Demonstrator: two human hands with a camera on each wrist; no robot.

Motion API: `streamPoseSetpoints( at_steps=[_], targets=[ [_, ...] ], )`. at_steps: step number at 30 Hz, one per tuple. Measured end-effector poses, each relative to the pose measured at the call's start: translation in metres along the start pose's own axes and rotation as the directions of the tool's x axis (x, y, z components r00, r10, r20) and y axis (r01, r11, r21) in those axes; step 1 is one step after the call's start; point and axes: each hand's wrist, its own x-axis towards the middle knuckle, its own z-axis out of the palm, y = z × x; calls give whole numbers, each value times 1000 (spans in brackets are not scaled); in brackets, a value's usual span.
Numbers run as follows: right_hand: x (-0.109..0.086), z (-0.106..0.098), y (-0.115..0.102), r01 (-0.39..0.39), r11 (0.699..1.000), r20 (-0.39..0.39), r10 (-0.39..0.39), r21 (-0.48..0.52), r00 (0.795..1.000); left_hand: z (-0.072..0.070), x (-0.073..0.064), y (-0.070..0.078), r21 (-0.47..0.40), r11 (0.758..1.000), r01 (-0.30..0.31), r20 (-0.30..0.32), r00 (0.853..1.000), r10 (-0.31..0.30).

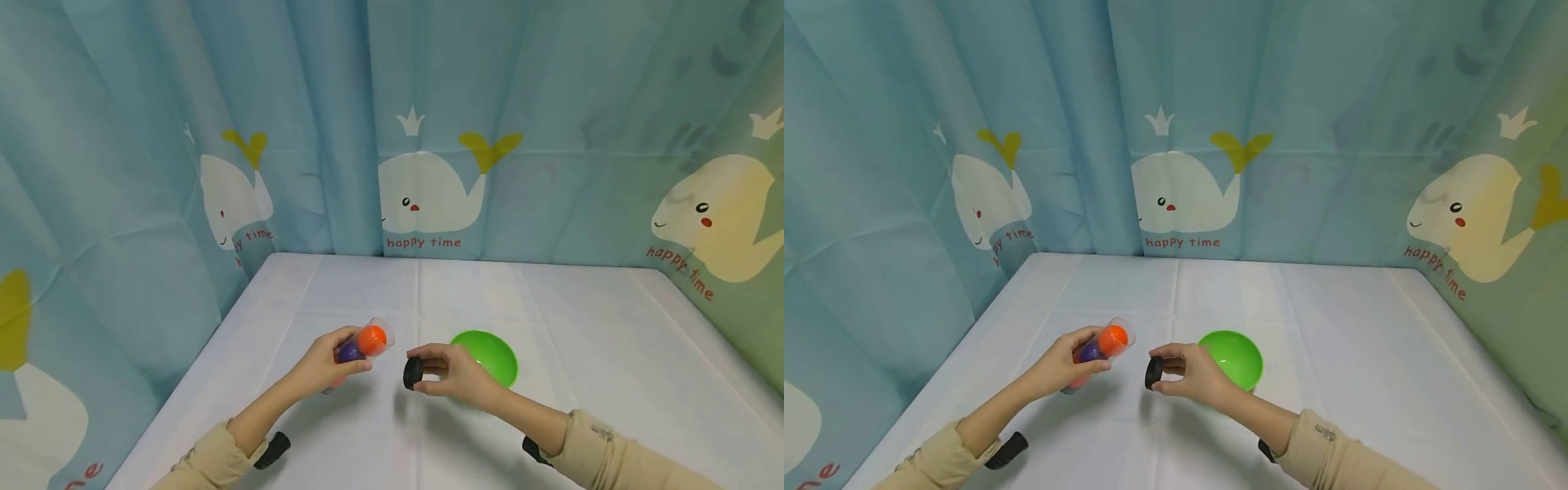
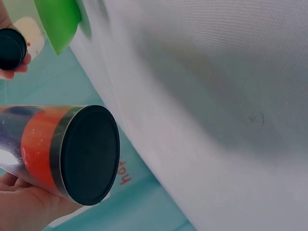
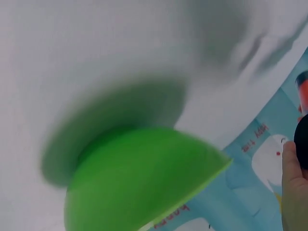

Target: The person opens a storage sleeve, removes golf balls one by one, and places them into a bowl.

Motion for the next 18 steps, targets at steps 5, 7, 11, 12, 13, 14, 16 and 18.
streamPoseSetpoints(
  at_steps=[5, 7, 11, 12, 13, 14, 16, 18],
  targets=[
    [-2, 9, 3, 14, 999, -4, -14, 31, 1000, -3, -2, -2, -11, 1000, -1, -5, 1000, 1],
    [-3, 12, 5, 6, 999, -2, -6, 41, 1000, -4, -2, -2, -22, 1000, 0, -8, 1000, -1],
    [-3, 19, 8, -6, 999, 1, 6, 49, 1000, -6, -1, -5, -27, 1000, -8, -24, 1000, 8],
    [-3, 21, 10, -10, 999, 2, 9, 50, 1000, -7, -1, -5, -27, 1000, -16, -28, 1000, 15],
    [-3, 23, 11, -12, 999, 3, 11, 49, 1000, -8, -1, -5, -25, 999, -25, -31, 999, 24],
    [-2, 25, 12, -13, 999, 5, 13, 45, 1000, -8, 0, -5, -25, 999, -35, -33, 999, 34],
    [-1, 29, 15, -18, 999, 13, 18, 36, 1000, -9, 0, -5, -28, 998, -48, -34, 998, 47],
    [-1, 33, 18, -23, 999, 24, 22, 26, 999, -9, 0, -4, -33, 998, -55, -34, 998, 54]
  ],
)
